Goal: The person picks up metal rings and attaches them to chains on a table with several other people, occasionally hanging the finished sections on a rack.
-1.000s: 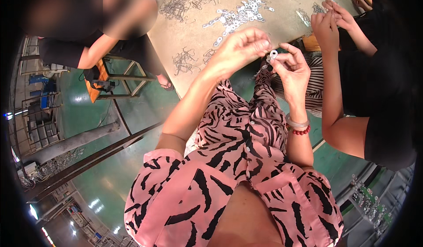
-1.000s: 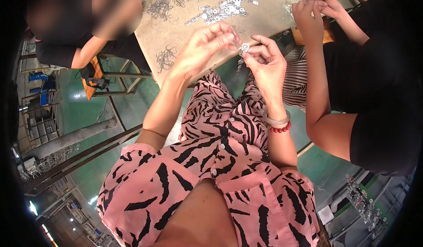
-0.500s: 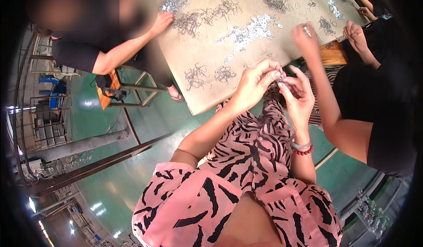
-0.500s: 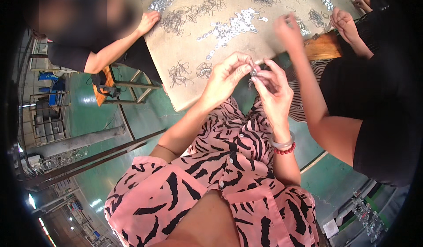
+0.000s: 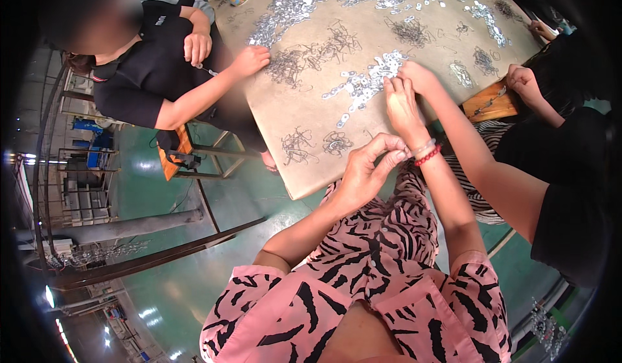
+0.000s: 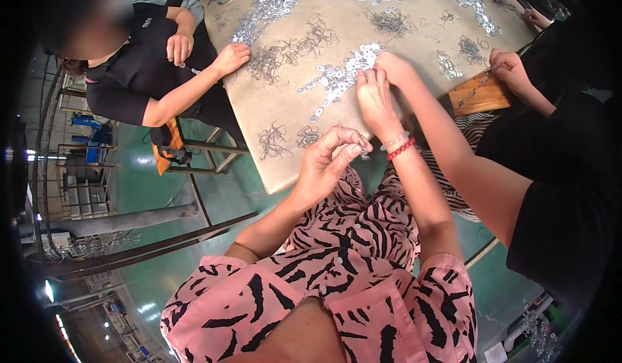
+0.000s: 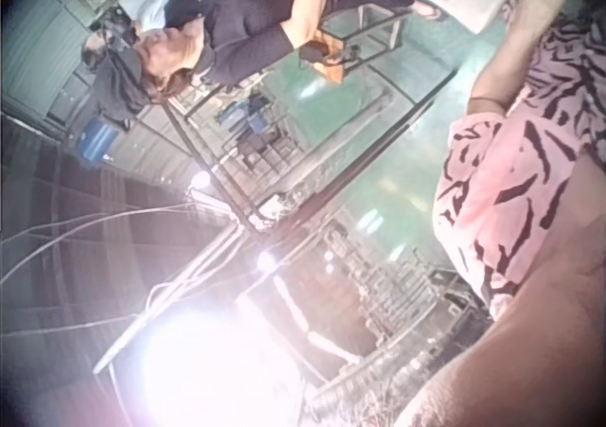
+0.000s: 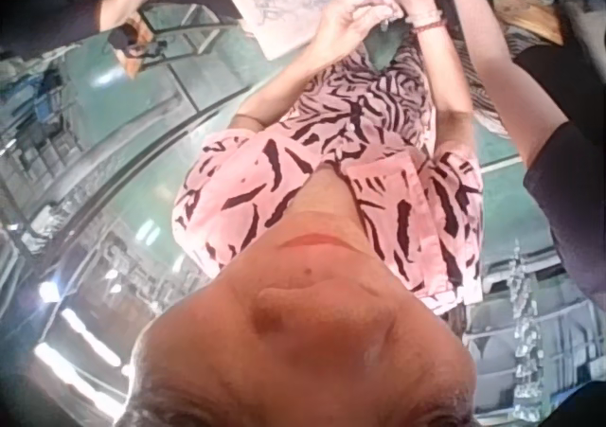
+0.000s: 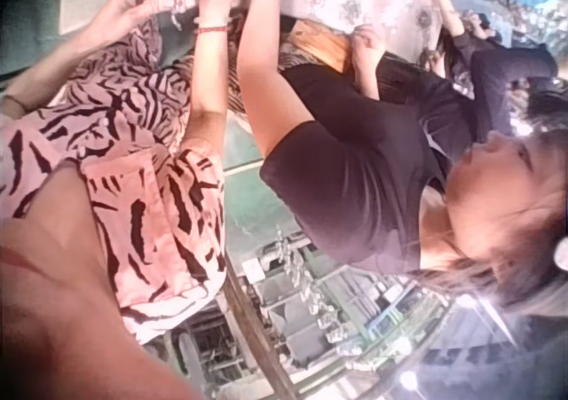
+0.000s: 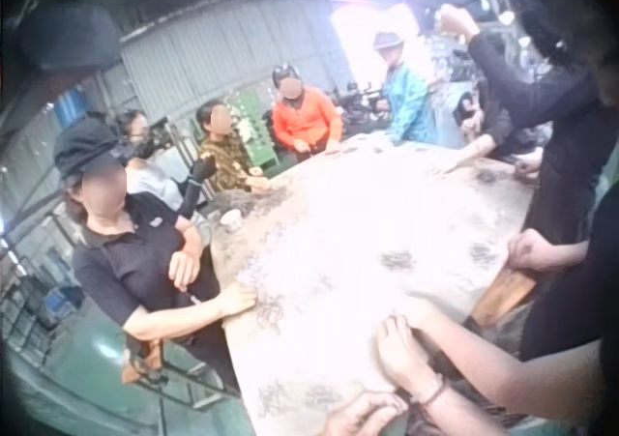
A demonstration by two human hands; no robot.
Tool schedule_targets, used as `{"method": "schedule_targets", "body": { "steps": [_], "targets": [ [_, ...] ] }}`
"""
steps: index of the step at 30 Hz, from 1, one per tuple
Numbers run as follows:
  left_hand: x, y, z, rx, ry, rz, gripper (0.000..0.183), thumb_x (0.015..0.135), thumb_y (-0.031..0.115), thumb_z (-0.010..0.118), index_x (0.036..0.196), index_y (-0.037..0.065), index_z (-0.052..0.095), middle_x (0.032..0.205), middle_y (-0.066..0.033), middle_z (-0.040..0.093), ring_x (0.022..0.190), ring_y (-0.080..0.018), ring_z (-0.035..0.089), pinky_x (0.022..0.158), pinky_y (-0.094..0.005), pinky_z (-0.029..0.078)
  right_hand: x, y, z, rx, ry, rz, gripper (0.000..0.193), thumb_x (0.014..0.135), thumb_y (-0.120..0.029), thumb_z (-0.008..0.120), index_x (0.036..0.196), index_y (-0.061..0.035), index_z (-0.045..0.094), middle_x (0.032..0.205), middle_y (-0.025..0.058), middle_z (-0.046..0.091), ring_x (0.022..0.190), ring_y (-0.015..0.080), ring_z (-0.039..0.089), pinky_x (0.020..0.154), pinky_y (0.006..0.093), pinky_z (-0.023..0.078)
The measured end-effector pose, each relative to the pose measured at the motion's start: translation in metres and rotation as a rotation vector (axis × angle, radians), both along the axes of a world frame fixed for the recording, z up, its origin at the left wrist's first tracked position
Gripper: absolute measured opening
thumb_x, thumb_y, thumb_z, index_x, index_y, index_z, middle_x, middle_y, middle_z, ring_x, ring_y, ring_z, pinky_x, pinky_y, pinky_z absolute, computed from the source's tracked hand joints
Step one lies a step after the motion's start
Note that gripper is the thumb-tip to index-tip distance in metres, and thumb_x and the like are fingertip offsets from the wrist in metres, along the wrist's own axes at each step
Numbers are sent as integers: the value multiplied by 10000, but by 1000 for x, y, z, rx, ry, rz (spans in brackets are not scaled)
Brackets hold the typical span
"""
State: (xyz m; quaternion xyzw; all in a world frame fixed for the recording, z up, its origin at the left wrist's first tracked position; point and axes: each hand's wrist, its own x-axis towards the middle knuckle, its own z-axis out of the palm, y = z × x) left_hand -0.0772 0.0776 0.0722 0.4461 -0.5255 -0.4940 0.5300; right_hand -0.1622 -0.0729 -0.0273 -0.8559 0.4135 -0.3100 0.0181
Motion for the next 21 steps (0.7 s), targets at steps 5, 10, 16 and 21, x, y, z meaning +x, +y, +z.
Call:
{"method": "schedule_targets", "body": {
  "steps": [5, 10, 16, 21],
  "targets": [
    [4, 3, 0, -24, -58, 12, 76, 893, 66, 509, 937, 6, 522, 864, -58, 597, 802, -98, 547, 726, -247, 453, 13, -23, -7, 69, 339, -187, 205, 688, 25, 522, 867, 35, 623, 1017, 221, 551, 999, 347, 485, 847, 393, 437],
    [4, 3, -6, 24, 9, 11, 114, 896, 109, 521, 953, 10, 529, 863, -29, 596, 812, -83, 546, 732, -238, 451, 0, -23, 11, 178, 233, -119, 169, 690, 0, 580, 839, 16, 658, 900, 201, 622, 938, 328, 582, 716, 417, 495],
    [3, -2, -18, -8, 54, -4, 148, 899, 131, 521, 964, -1, 526, 869, -35, 590, 860, -105, 563, 795, -262, 456, -33, 41, 70, 925, -868, 31, 162, 746, -11, 655, 899, 39, 640, 818, 107, 648, 647, 159, 603, 604, 258, 486],
    [1, -9, -20, 31, -3, -37, 180, 896, 139, 525, 988, -15, 524, 886, -60, 601, 864, -116, 584, 776, -268, 480, -52, 83, 98, 986, -1122, 7, 191, 768, 2, 647, 951, 46, 616, 808, 91, 636, 661, 118, 582, 584, 218, 474]
  ]
}}
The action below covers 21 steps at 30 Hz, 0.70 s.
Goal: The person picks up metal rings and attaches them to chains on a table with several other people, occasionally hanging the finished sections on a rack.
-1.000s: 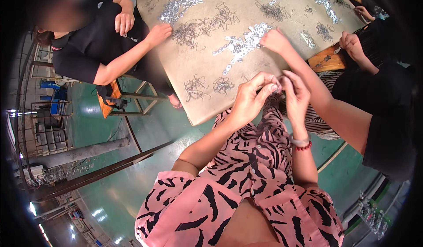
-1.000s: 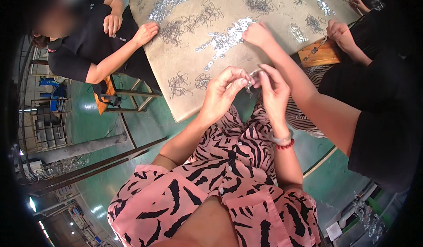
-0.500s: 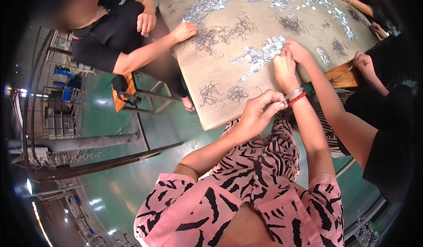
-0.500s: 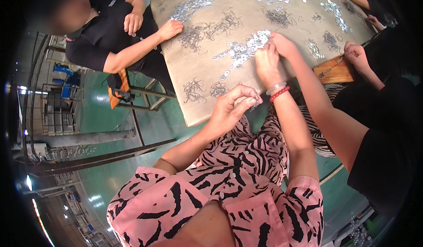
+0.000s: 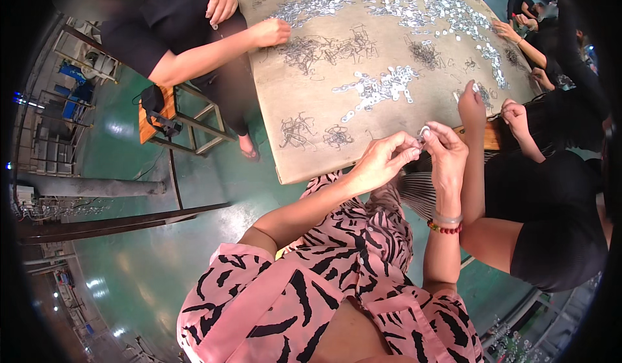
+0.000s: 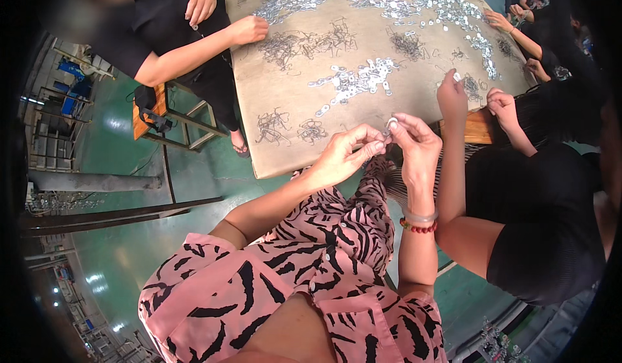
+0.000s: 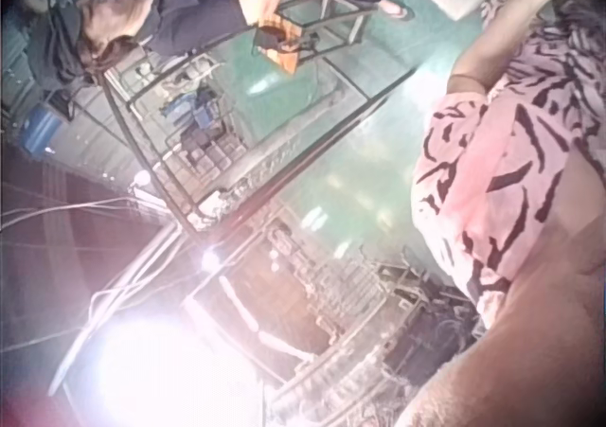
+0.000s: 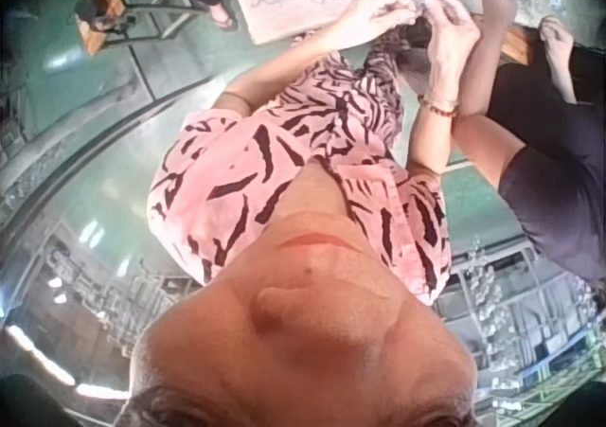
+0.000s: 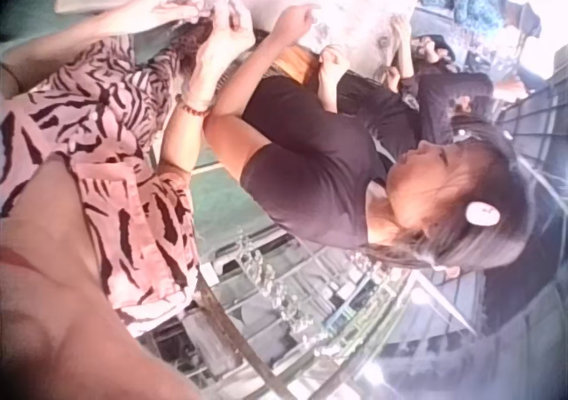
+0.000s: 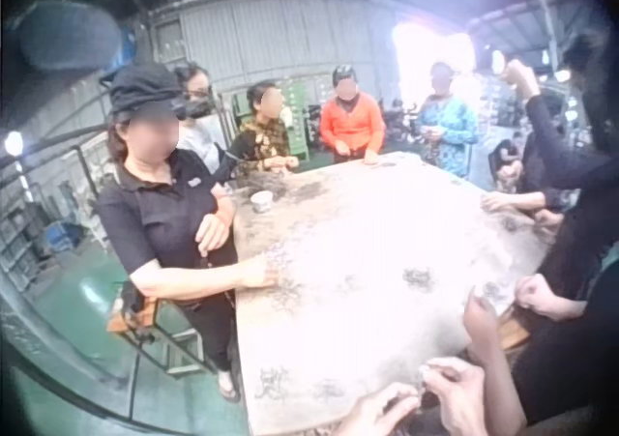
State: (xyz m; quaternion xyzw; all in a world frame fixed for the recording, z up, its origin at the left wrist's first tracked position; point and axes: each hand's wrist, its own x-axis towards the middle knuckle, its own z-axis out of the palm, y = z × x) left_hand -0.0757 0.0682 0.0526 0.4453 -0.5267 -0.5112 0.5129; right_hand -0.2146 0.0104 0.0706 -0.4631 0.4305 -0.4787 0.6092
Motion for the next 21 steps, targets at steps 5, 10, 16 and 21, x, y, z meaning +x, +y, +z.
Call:
{"method": "schedule_targets", "body": {
  "steps": [5, 10, 16, 21],
  "targets": [
    [2, -5, 10, -20, 41, -49, 174, 895, 139, 525, 977, -14, 534, 863, -61, 615, 852, -121, 593, 760, -266, 489, -6, 11, 15, -60, -88, -100, 217, 743, 38, 659, 953, 56, 610, 795, 101, 639, 643, 121, 578, 565, 227, 474],
    [2, -8, 10, -31, -72, -29, 161, 883, 128, 544, 954, -16, 541, 840, -57, 612, 832, -106, 582, 736, -263, 483, -2, 17, 23, -153, -47, -172, 200, 740, 44, 662, 934, 57, 613, 769, 86, 636, 628, 95, 554, 534, 205, 424],
    [5, -13, 9, 69, -188, -108, 181, 878, 133, 549, 990, -8, 540, 888, -45, 617, 841, -108, 576, 750, -264, 475, -2, 17, 21, -143, -8, -191, 168, 735, 39, 671, 898, 38, 630, 746, 61, 624, 613, 78, 535, 533, 189, 413],
    [33, -44, -21, -186, -112, 98, 359, 860, 285, 571, 1111, 30, 539, 964, -48, 619, 811, -132, 572, 766, -305, 474, -3, 21, 22, -128, 12, -217, 159, 728, 47, 675, 881, 47, 632, 756, 72, 633, 614, 85, 559, 543, 189, 451]
  ]
}}
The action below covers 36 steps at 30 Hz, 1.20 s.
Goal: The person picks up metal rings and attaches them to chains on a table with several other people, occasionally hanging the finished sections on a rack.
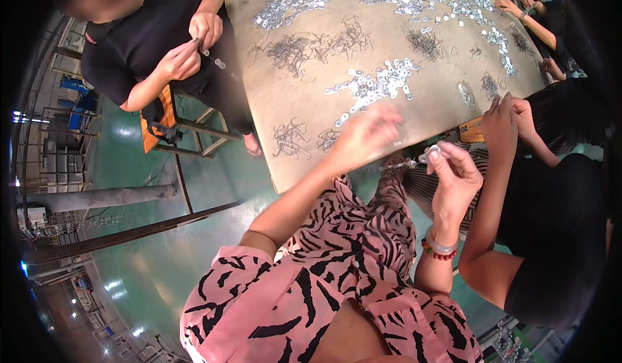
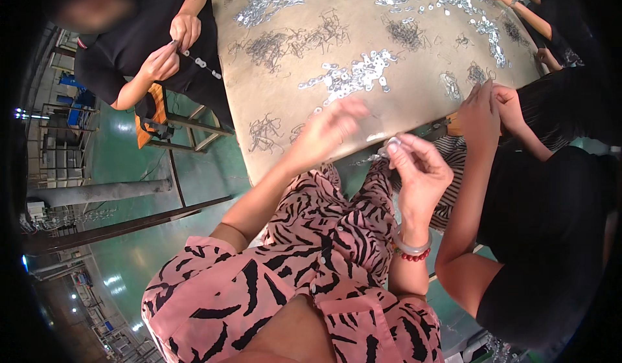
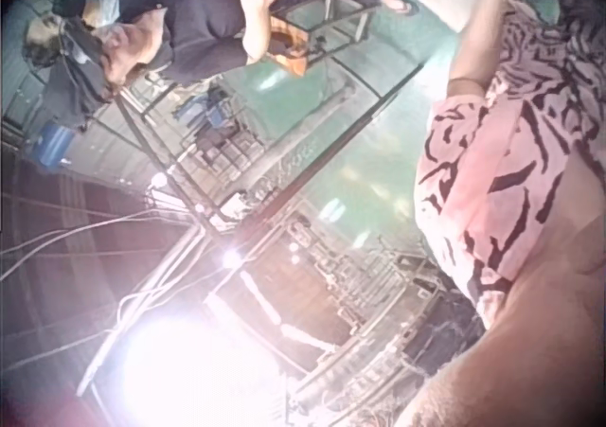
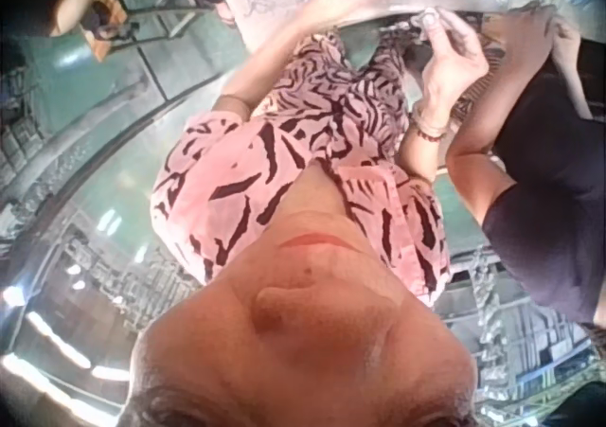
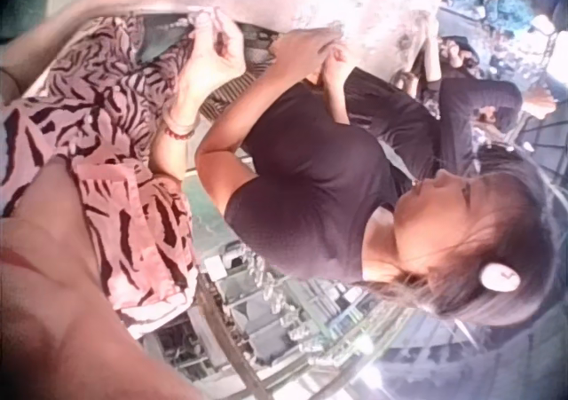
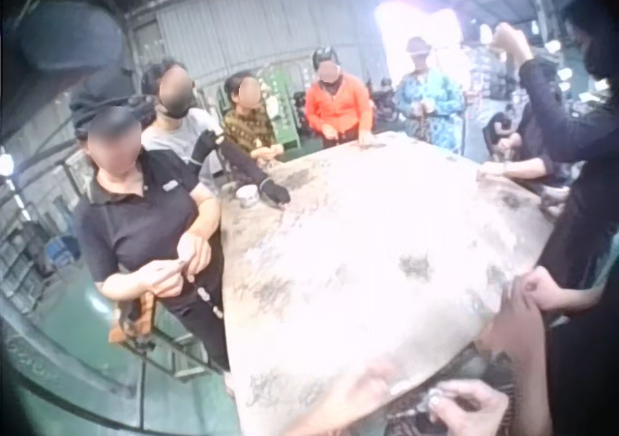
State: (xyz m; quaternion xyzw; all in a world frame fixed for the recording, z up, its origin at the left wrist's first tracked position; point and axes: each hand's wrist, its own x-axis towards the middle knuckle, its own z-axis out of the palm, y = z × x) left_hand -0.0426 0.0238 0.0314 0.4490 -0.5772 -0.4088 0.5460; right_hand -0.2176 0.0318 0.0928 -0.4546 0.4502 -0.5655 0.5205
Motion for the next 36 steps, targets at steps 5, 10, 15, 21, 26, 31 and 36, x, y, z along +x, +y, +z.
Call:
{"method": "schedule_targets", "body": {
  "steps": [5, 10, 15, 21, 26, 31, 36],
  "targets": [
    [83, -112, 2, 430, -818, 444, 300, 806, 294, 606, 845, -1, 648, 819, -158, 639, 803, -259, 619, 703, -376, 477, -5, -1, -5, 10, -15, 47, 167, 718, 63, 679, 872, 46, 617, 773, 82, 640, 633, 83, 578, 546, 177, 465],
    [100, -164, -54, 239, -1184, 602, 149, 757, 120, 573, 761, -7, 651, 844, -197, 638, 855, -336, 612, 721, -425, 486, -7, -1, -6, 24, 28, 68, 160, 728, 67, 668, 876, 55, 611, 786, 98, 645, 667, 101, 600, 574, 197, 488],
    [100, -166, -64, 252, -1228, 519, 180, 729, 35, 515, 857, -27, 627, 903, -217, 620, 883, -383, 592, 772, -443, 473, -9, 1, -3, 39, 66, 105, 162, 763, 59, 634, 924, 69, 618, 805, 111, 645, 681, 120, 606, 603, 219, 499],
    [96, -116, -46, 77, -698, 541, 207, 817, 79, 490, 977, -29, 564, 909, -238, 606, 911, -334, 591, 791, -392, 468, -5, 6, -8, 36, 113, 74, 189, 782, 49, 611, 969, 70, 605, 860, 118, 645, 725, 126, 608, 620, 217, 501],
    [31, -33, 26, 197, -106, 51, 228, 882, 104, 508, 1019, -77, 530, 825, -113, 590, 727, -145, 600, 665, -261, 511, -5, 7, -20, 16, 107, 75, 154, 771, 51, 620, 925, 64, 614, 848, 115, 648, 733, 118, 609, 611, 215, 495],
    [-10, 28, 52, 179, 155, -139, 215, 874, 125, 552, 1013, -38, 536, 928, -76, 579, 858, -137, 579, 763, -248, 482, 3, 15, -22, 5, 78, 89, 148, 759, 45, 641, 906, 50, 626, 824, 86, 649, 725, 99, 600, 607, 203, 484],
    [-20, 39, 31, 171, 74, -106, 195, 878, 121, 548, 1012, -21, 538, 978, -53, 564, 895, -133, 560, 799, -249, 466, 9, 28, -20, -33, 125, 58, 136, 762, 42, 636, 898, 38, 629, 819, 53, 639, 723, 71, 577, 645, 182, 465]
  ]
}}
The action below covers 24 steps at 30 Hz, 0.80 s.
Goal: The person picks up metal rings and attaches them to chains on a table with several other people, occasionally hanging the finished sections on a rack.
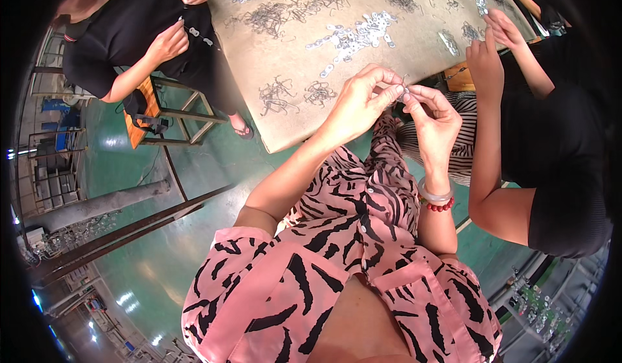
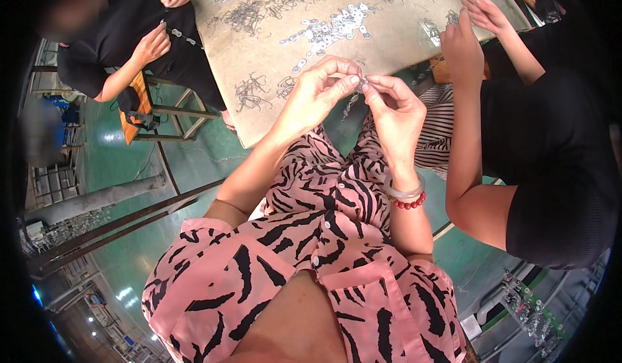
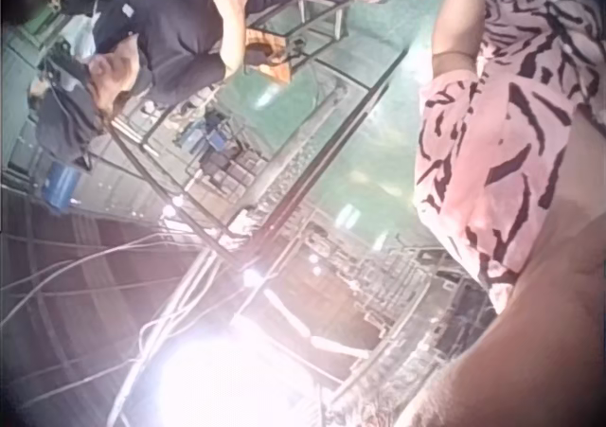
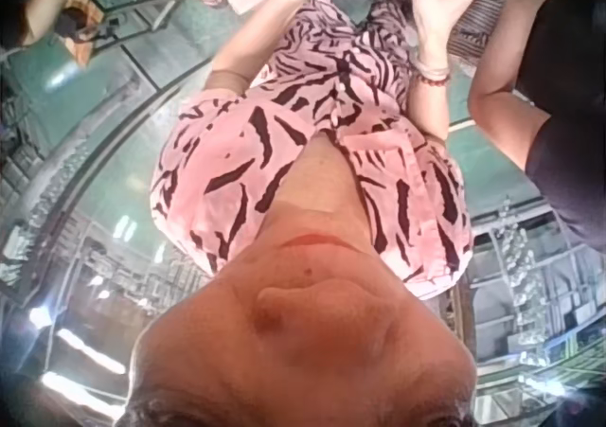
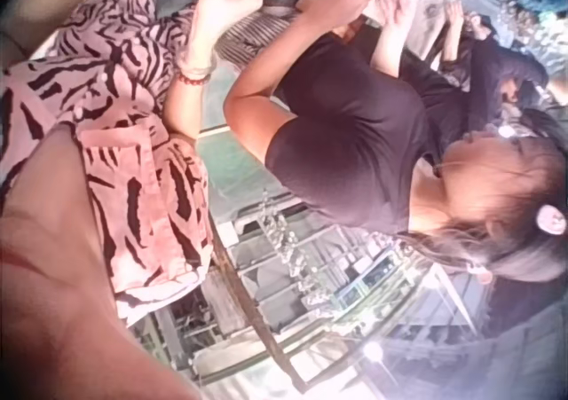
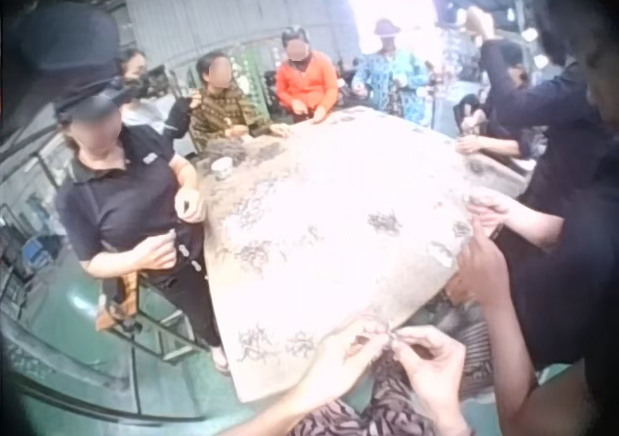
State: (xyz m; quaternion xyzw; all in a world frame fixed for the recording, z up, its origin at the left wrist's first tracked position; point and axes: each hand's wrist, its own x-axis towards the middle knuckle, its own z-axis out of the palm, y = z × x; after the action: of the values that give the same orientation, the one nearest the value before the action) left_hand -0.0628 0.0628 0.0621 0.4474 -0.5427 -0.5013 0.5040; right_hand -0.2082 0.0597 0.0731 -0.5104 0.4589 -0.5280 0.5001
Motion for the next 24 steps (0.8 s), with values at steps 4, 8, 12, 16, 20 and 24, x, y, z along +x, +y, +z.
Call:
{"method": "schedule_targets", "body": {
  "steps": [4, 8, 12, 16, 20, 24],
  "targets": [
    [-9, 2, -1, 14, -7, 70, 184, 883, 122, 541, 1003, -18, 537, 956, -53, 571, 887, -117, 553, 794, -250, 464, 2, 6, -7, -87, 109, -31, 141, 755, 39, 638, 894, 17, 641, 812, 31, 634, 721, 61, 570, 656, 186, 462],
    [-14, -4, 3, 3, 25, 57, 151, 889, 108, 525, 974, -18, 524, 930, -65, 590, 894, -109, 553, 787, -258, 467, -3, -3, -8, -226, 208, -52, 136, 767, 8, 645, 902, 11, 660, 830, 40, 642, 711, 70, 571, 643, 195, 464],
    [-14, -18, 4, -144, 8, 55, 121, 894, 66, 498, 983, -16, 508, 916, -68, 596, 892, -107, 560, 764, -228, 468, -14, -17, -4, -119, 23, -107, 165, 795, -14, 631, 957, 11, 644, 813, 57, 646, 687, 78, 581, 606, 183, 469],
    [-20, -17, -1, 23, 83, 90, 106, 880, 32, 506, 977, -11, 515, 872, -62, 608, 855, -101, 571, 724, -225, 476, -16, -52, -27, -113, 4, -82, 167, 834, -41, 587, 980, 31, 628, 799, 75, 651, 691, 95, 590, 600, 205, 475],
    [-22, -15, -2, 40, 13, 56, 99, 880, 35, 509, 960, -18, 531, 875, -67, 618, 818, -96, 568, 735, -230, 461, -3, -123, -80, -172, 341, -76, 197, 799, -110, 614, 970, -20, 651, 832, 119, 665, 716, 148, 616, 661, 274, 482],
    [-29, -10, 2, 37, -48, 39, 111, 882, 50, 515, 948, -38, 532, 863, -80, 621, 862, -138, 593, 761, -259, 462, 10, -172, -106, -377, 807, -78, 221, 702, -109, 618, 881, 19, 641, 881, 221, 616, 831, 348, 602, 714, 386, 482]
  ]
}}
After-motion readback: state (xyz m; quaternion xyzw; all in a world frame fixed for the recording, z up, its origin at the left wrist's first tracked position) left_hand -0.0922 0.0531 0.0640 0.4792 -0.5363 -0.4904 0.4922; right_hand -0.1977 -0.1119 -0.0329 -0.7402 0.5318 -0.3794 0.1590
